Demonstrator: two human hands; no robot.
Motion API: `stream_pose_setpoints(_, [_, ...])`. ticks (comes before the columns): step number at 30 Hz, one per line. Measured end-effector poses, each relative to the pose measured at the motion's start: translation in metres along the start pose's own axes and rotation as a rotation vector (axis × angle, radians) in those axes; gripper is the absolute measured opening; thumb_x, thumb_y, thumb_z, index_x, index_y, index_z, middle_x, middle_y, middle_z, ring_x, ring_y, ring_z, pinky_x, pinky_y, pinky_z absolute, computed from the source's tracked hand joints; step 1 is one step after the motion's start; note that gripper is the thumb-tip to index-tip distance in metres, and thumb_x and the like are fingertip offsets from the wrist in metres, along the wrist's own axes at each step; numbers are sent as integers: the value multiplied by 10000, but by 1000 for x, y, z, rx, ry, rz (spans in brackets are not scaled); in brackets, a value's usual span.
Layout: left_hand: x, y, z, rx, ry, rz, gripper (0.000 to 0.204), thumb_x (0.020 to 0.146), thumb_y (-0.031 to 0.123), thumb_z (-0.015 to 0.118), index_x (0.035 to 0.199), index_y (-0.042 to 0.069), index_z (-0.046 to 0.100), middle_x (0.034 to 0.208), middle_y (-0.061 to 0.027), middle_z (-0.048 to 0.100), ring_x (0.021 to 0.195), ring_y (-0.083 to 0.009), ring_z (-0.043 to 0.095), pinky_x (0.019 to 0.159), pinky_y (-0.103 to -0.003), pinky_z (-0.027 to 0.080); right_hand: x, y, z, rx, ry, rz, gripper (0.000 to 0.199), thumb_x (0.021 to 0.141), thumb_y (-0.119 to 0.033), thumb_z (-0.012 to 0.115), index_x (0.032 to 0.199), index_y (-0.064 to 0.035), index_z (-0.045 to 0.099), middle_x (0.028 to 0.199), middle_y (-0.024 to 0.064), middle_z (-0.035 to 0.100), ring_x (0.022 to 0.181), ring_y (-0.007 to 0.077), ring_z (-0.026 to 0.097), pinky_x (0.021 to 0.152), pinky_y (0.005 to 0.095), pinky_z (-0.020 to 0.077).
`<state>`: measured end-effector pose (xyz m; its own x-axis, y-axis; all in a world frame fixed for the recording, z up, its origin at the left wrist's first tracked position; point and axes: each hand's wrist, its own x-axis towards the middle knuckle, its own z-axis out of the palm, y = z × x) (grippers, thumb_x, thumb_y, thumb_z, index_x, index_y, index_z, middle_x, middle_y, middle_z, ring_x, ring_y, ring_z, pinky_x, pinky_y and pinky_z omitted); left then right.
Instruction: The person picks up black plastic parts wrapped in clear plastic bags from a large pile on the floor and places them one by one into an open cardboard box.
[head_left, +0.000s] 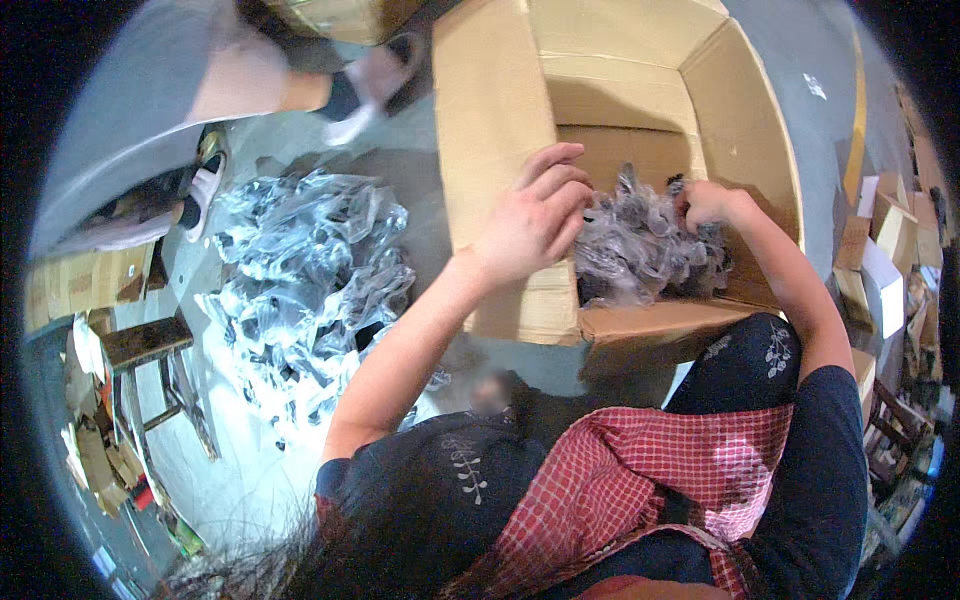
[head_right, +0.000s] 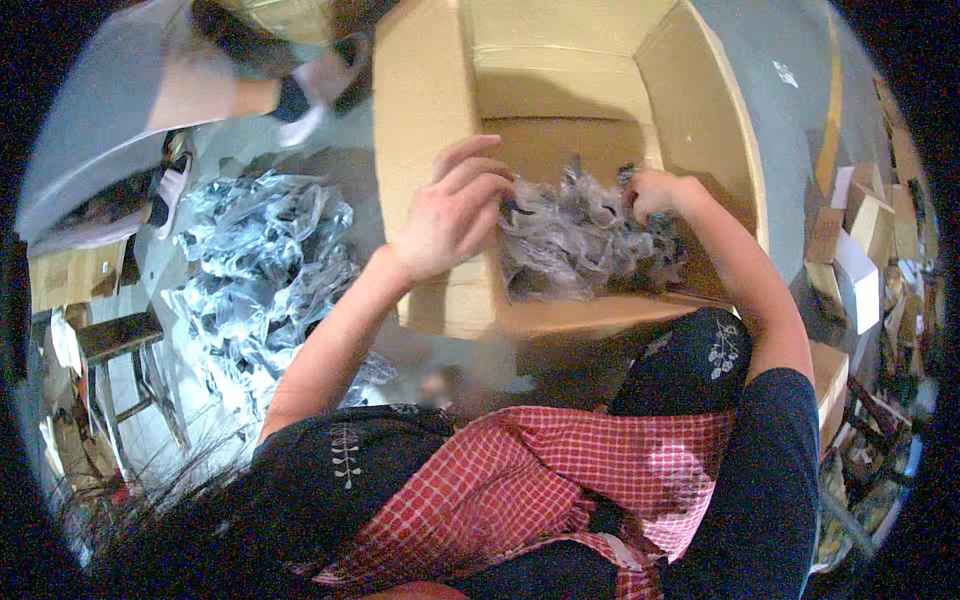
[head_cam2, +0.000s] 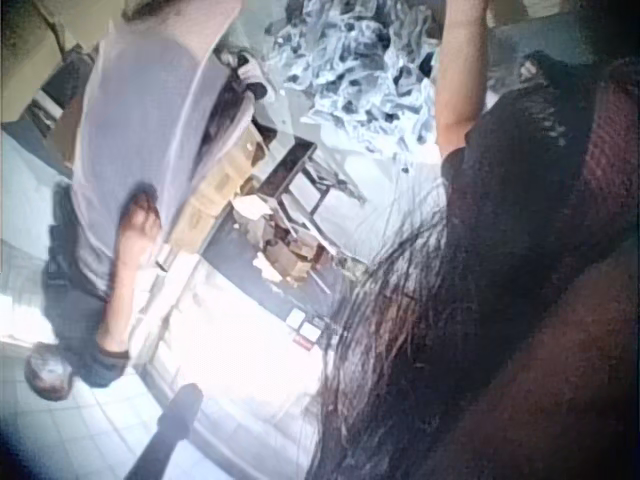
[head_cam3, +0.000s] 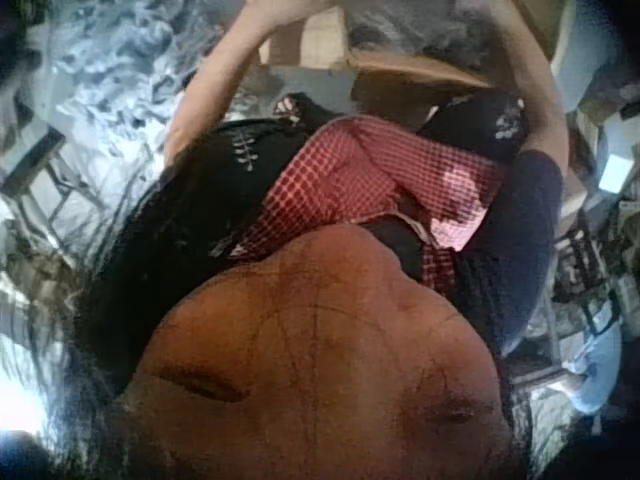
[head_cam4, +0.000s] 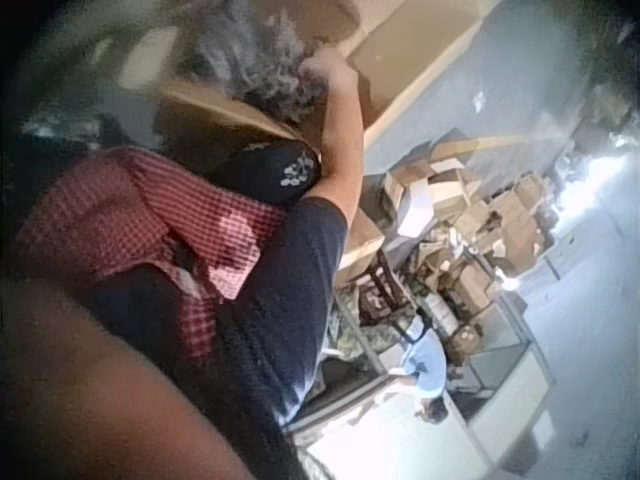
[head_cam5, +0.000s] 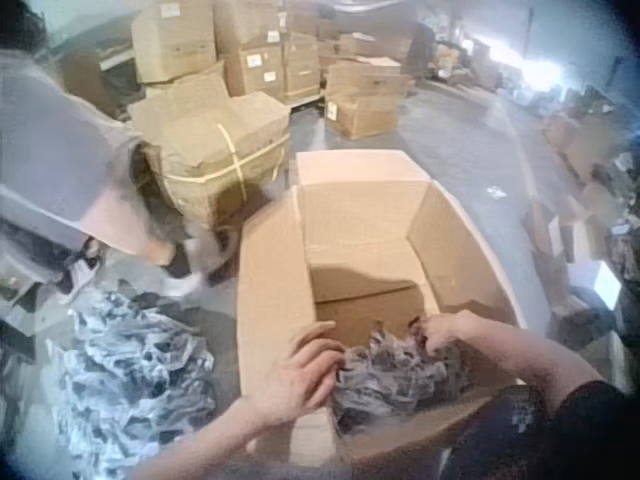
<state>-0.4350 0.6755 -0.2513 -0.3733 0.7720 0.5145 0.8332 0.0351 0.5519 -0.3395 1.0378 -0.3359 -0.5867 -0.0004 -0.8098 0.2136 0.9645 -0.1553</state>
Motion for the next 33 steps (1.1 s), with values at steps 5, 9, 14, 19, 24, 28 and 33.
stream_pose_setpoints(5, [-28, 6, 5, 34, 62, -31, 263, 854, 102, 608, 1113, 74, 638, 1351, -123, 535, 1356, -390, 359, 1105, -497, 349, -2, -18, -18, 82, -81, 55, 393, 618, -185, 740, 994, -72, 711, 940, 130, 715, 896, 268, 660, 798, 379, 517])
stream_pose_setpoints(9, [-65, 31, -11, 23, 37, -171, 414, 870, 109, 605, 1284, 114, 594, 1469, -121, 448, 1368, -410, 332, 1125, -507, 319, 20, -40, -34, 88, 151, 136, 364, 814, -329, 663, 1008, -22, 696, 1079, 210, 671, 1016, 335, 624, 875, 430, 491])
stream_pose_setpoints(14, [-90, 39, -7, -100, -1, -196, 505, 857, 103, 606, 1358, 126, 551, 1476, -130, 439, 1357, -382, 373, 1113, -471, 355, 99, 43, 69, 114, 578, -57, 316, 938, -286, 595, 1057, 0, 656, 1001, 195, 667, 937, 325, 625, 818, 399, 500])
stream_pose_setpoints(19, [-159, -27, -66, -1, 234, -534, 369, 744, -7, 607, 1097, 67, 686, 1193, -139, 657, 1139, -346, 588, 992, -440, 457, 101, 14, 83, -152, 348, -414, 243, 968, -173, 562, 1114, 13, 615, 993, 181, 663, 920, 365, 605, 826, 406, 505])
stream_pose_setpoints(24, [-181, -126, -112, 953, 112, -794, 535, 699, 76, 674, 1211, 5, 535, 1211, -221, 531, 1167, -390, 479, 1029, -465, 398, 96, 38, 84, 303, 321, -256, 420, 974, -278, 554, 1316, -34, 557, 1247, 215, 612, 1170, 399, 564, 989, 423, 446])
stream_pose_setpoints(28, [-230, -155, -136, 739, 85, -1158, 523, 723, 171, 745, 1186, 34, 547, 1199, -194, 541, 1137, -401, 503, 1001, -460, 420, 58, -13, 45, 350, 435, -186, 331, 909, -181, 629, 1178, 12, 623, 1196, 227, 633, 1115, 368, 599, 934, 410, 468])
stream_pose_setpoints(33, [-240, -151, -124, 791, 134, -956, 442, 730, 218, 762, 1124, 98, 603, 1170, -142, 559, 1113, -390, 499, 961, -460, 434, 35, -11, 12, 259, 759, -87, 313, 908, -160, 631, 1190, -25, 628, 1139, 202, 667, 1015, 343, 649, 866, 394, 507])
